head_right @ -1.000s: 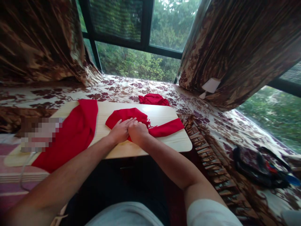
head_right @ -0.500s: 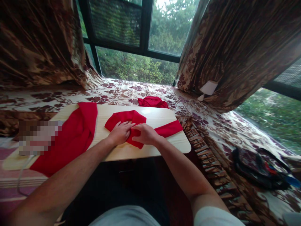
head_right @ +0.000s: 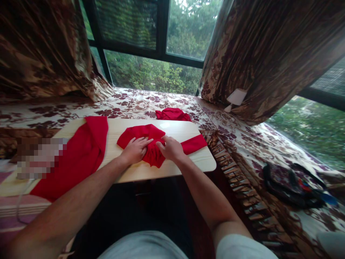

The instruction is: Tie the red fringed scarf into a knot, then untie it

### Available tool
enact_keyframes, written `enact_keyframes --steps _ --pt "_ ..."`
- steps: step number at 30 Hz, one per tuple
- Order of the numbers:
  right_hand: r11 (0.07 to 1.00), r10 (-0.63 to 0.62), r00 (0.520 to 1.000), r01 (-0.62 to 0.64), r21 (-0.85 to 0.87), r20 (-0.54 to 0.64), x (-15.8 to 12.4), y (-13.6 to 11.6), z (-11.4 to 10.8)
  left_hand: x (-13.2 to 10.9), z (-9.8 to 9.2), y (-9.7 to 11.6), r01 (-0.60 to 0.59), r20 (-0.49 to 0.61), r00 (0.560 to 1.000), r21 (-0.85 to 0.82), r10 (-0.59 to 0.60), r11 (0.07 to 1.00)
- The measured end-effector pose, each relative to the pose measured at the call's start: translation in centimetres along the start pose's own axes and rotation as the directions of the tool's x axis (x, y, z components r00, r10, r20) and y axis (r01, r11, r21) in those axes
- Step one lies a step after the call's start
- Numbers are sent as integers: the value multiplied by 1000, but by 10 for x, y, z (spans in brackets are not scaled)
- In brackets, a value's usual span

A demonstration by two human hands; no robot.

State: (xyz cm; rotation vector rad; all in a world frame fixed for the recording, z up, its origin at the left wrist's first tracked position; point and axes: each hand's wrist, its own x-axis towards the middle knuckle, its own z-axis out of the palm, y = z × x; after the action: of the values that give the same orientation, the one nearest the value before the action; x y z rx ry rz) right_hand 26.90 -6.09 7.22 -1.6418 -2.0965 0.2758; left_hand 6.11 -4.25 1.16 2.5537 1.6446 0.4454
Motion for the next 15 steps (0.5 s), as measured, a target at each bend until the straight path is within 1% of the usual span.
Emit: enact_keyframes --steps 1,3,7,12,14,15 --pt "999 -19 998 21 -33 55 -3 -1 1 0 0 0 0 1 1000 3 0 1000" --pt "995 -65 992 72 -65 109 -10 -4 2 0 0 0 -4 5 1000 6 4 1000" --pt "991 -98 991 105 -77 95 -20 -5 -3 1 0 0 -4 21 1000 9 4 1000" --pt "979 -79 975 115 -169 205 -32 0 -16 1 -1 1 9 15 1000 12 -9 1000" --pt "977 -112 973 145 -156 202 -41 -4 -18 2 -1 2 18 27 999 4 -18 1000" --pt "977 -148 970 174 -124 193 -46 -7 -17 2 -1 2 21 35 999 0 -21 1000"
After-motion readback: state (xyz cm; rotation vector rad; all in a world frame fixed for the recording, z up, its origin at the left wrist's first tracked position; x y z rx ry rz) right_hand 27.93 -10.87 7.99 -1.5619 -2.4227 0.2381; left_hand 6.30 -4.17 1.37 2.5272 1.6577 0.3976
